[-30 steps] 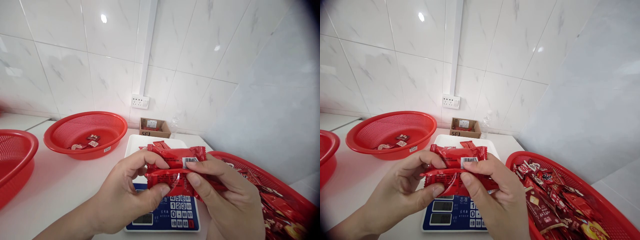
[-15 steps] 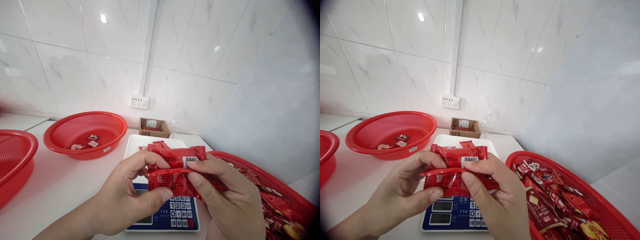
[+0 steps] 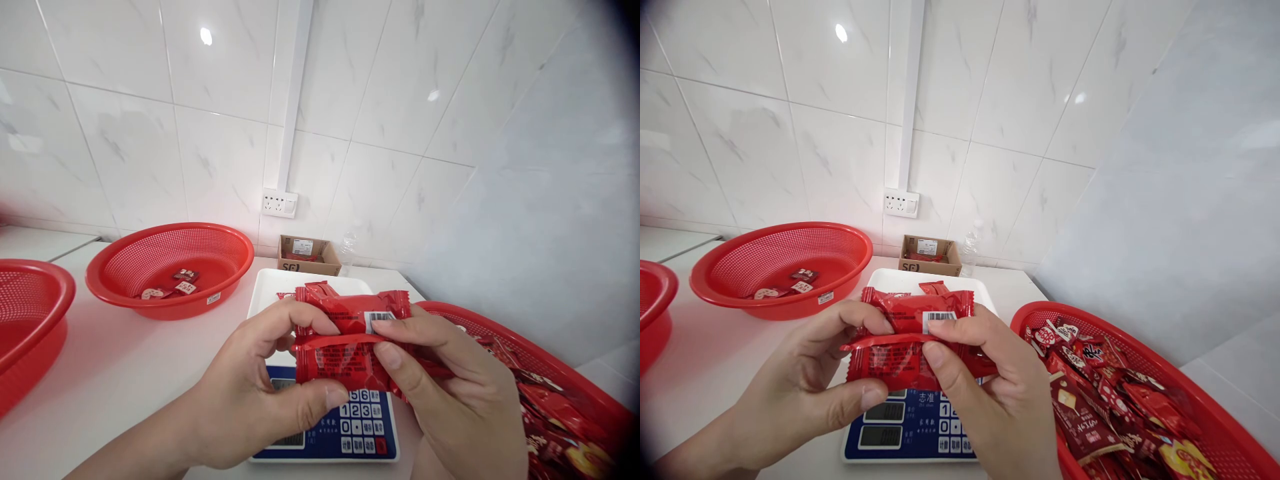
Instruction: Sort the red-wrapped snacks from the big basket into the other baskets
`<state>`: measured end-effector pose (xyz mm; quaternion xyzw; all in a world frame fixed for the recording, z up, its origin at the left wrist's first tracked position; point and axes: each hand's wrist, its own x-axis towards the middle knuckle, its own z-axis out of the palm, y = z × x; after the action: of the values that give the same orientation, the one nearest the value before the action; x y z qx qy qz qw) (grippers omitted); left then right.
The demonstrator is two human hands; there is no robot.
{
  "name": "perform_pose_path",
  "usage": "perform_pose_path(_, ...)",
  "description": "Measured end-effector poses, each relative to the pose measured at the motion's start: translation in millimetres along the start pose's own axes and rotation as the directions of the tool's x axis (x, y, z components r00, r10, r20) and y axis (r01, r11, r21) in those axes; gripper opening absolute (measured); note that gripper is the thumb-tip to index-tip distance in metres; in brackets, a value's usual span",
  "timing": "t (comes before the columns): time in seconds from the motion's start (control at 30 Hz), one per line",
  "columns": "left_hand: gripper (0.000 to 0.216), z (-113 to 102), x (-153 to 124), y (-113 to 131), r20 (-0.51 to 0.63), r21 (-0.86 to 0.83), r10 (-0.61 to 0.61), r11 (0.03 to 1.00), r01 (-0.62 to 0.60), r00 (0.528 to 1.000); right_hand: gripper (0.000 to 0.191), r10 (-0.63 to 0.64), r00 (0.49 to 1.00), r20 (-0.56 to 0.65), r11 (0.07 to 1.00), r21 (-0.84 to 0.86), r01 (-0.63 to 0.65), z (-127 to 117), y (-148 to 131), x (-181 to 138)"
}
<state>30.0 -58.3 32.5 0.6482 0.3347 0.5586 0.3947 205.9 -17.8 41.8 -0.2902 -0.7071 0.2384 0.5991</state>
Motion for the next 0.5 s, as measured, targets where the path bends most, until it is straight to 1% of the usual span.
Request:
perform_pose_path(0.1, 0.024, 0.1, 0.0, -0.2, -0.004, 0.002, -0.001, 1.000, 0.001, 1.000, 0.013, 0.009, 1.000, 0.014, 1.000, 0.012, -0.009, 0.3, -0.4, 0.5)
perform_pose_path(0.23, 0.023, 0.5, 0.9, -0.1, -0.008, 0.004, 0.001, 1.000, -0.001, 1.000, 0.012, 0.025, 1.000, -0.010, 0.999, 0.026, -0.025, 1.3, -0.2, 0.6)
perform_pose_path(0.5, 0.021, 0.4, 2.1, 0.7, -0.001, 0.009, 0.000, 1.000, 0.000, 1.000, 0.012, 0.027, 1.000, -0.009, 0.999, 0.022, -0.027, 1.1, -1.8, -0.5)
